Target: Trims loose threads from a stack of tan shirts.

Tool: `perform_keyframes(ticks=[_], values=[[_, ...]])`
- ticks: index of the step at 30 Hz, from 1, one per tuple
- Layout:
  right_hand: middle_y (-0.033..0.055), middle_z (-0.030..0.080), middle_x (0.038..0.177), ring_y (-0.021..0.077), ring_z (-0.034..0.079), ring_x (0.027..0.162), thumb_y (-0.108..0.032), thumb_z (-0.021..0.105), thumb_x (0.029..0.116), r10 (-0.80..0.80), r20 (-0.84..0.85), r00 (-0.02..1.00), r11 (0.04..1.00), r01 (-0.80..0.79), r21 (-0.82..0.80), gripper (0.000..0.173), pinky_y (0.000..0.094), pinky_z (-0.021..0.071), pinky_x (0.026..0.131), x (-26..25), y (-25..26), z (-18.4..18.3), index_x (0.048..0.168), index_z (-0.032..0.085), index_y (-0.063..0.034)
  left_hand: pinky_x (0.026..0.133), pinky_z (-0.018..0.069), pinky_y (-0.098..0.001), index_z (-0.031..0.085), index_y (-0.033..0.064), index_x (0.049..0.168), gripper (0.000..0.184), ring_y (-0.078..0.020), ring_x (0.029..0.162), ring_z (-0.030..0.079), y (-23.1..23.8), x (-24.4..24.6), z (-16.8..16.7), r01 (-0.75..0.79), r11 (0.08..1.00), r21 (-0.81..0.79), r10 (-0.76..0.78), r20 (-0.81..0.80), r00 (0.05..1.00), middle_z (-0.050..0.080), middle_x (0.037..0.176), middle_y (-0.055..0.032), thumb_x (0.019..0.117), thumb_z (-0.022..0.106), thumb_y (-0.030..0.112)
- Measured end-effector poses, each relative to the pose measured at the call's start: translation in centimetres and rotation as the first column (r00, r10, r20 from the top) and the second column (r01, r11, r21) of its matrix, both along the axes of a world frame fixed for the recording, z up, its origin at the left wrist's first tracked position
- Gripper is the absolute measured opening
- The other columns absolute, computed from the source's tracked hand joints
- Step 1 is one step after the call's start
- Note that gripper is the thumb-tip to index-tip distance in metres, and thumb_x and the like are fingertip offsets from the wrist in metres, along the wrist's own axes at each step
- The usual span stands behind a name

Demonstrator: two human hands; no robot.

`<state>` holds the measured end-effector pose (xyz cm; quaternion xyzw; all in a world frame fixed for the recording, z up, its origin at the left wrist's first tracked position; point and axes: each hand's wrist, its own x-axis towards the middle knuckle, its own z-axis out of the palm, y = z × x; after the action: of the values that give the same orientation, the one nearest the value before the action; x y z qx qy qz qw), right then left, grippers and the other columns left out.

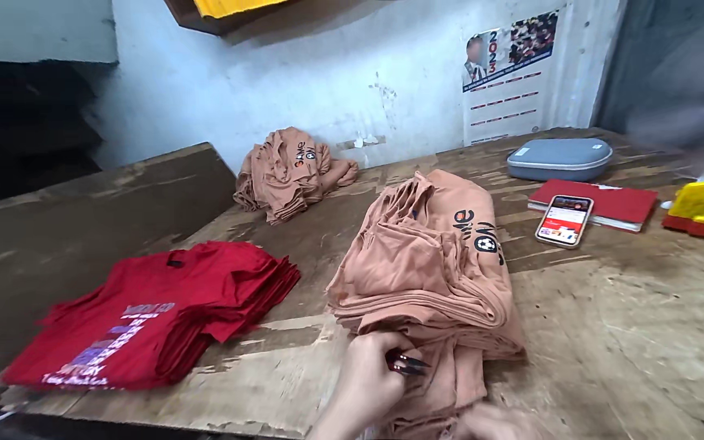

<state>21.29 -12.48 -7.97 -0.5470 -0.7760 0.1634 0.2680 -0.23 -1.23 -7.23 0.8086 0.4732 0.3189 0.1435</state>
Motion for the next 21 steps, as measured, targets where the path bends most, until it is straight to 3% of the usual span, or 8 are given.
perform_keyframes(ticks=[2, 4, 6, 10, 12, 14, 17, 21], values=[[0.0086, 0.070, 0.085, 0.0255, 0.069, 0.077, -0.046, 0.076, 0.0885, -0.225, -0.143, 0.964, 0.939, 0.253, 0.231, 0.038, 0.0469, 0.0591, 0.068, -2.8, 1.5, -0.1, 0.092, 0.076, -0.0080, 0.072, 0.0580, -0.0359, 0.078, 0.0206, 0.089, 0.009, -0.0046, 0.076, 0.068, 0.4, -0.2, 1.2, 0.014, 0.990, -0.141, -0.010, 0.030, 0.999, 0.073, 0.082, 0.0086, 0.0860, 0.069, 0.022], [0.0118, 0.069, 0.102, 0.0278, 0.071, 0.087, -0.044, 0.084, 0.0764, -0.371, -0.151, 0.916, 0.839, 0.401, 0.369, 0.045, 0.0446, 0.0604, 0.066, -5.3, 4.1, -0.9, 0.104, 0.075, -0.0098, 0.070, 0.0564, -0.0334, 0.077, 0.0194, 0.088, 0.009, -0.0041, 0.074, 0.066, 0.6, -0.3, 2.0, 0.041, 0.979, -0.201, -0.034, 0.039, 0.999, 0.071, 0.081, 0.0082, 0.0854, 0.068, 0.020], [0.0142, 0.069, 0.105, 0.0280, 0.072, 0.080, -0.022, 0.084, 0.0674, -0.427, -0.151, 0.892, 0.759, 0.444, 0.476, 0.040, 0.0428, 0.0602, 0.057, -5.9, 5.9, -2.1, 0.105, 0.075, -0.0099, 0.068, 0.0559, -0.0291, 0.077, 0.0192, 0.089, 0.007, -0.0025, 0.073, 0.065, 0.5, -0.5, 2.2, 0.077, 0.972, -0.223, -0.063, 0.070, 0.996, 0.071, 0.081, 0.0090, 0.0866, 0.070, 0.020], [0.0109, 0.068, 0.086, 0.0211, 0.067, 0.065, -0.002, 0.073, 0.0780, -0.234, -0.275, 0.933, 0.912, 0.308, 0.269, 0.009, 0.0397, 0.0586, 0.055, -1.4, 2.3, -0.3, 0.087, 0.074, -0.0042, 0.084, 0.0614, -0.0308, 0.075, 0.0164, 0.112, 0.030, -0.0047, 0.091, 0.071, 0.0, -1.9, 0.9, 0.211, 0.958, -0.193, -0.185, 0.144, 0.972, 0.075, 0.102, 0.0059, 0.0834, 0.080, 0.027], [0.0143, 0.071, 0.091, 0.0291, 0.070, 0.075, -0.007, 0.069, 0.0856, -0.197, -0.119, 0.973, 0.978, 0.203, 0.039, 0.012, 0.0507, 0.0592, 0.066, 1.7, 0.5, 1.1, 0.095, 0.075, -0.0034, 0.087, 0.0614, -0.0308, 0.073, 0.0139, 0.118, 0.040, -0.0057, 0.094, 0.071, 0.1, -2.3, 0.0, 0.270, 0.946, -0.181, -0.232, 0.208, 0.950, 0.075, 0.107, 0.0041, 0.0864, 0.081, 0.036], [0.0123, 0.074, 0.097, 0.0301, 0.072, 0.082, -0.022, 0.068, 0.0946, -0.185, -0.002, 0.983, 0.981, 0.184, -0.059, 0.019, 0.0548, 0.0583, 0.072, 3.0, -0.1, 2.1, 0.104, 0.078, -0.0085, 0.084, 0.0618, -0.0290, 0.074, 0.0129, 0.116, 0.033, -0.0052, 0.092, 0.072, 0.0, -1.8, -0.5, 0.251, 0.955, -0.157, -0.200, 0.282, 0.938, 0.076, 0.103, 0.0046, 0.0904, 0.077, 0.033], [0.0078, 0.071, 0.091, 0.0232, 0.069, 0.077, -0.040, 0.072, 0.0946, -0.210, -0.095, 0.973, 0.961, 0.223, 0.162, 0.029, 0.0445, 0.0589, 0.067, 1.6, 0.5, 1.8, 0.097, 0.080, -0.0128, 0.089, 0.0609, -0.0300, 0.076, 0.0160, 0.109, 0.027, -0.0032, 0.096, 0.071, -0.5, -0.3, -0.9, 0.103, 0.993, -0.061, -0.081, 0.287, 0.954, 0.076, 0.102, 0.0072, 0.0911, 0.075, 0.036], [0.0081, 0.073, 0.107, 0.0251, 0.070, 0.097, -0.037, 0.074, 0.0919, -0.194, -0.076, 0.978, 0.854, 0.206, 0.478, 0.028, 0.0407, 0.0595, 0.077, -1.3, 3.4, -1.2, 0.111, 0.079, -0.0168, 0.094, 0.0577, -0.0337, 0.076, 0.0178, 0.112, 0.033, -0.0051, 0.101, 0.069, -1.4, 0.5, -1.5, -0.014, 0.999, 0.052, 0.002, 0.223, 0.975, 0.074, 0.104, 0.0074, 0.0913, 0.072, 0.043]])
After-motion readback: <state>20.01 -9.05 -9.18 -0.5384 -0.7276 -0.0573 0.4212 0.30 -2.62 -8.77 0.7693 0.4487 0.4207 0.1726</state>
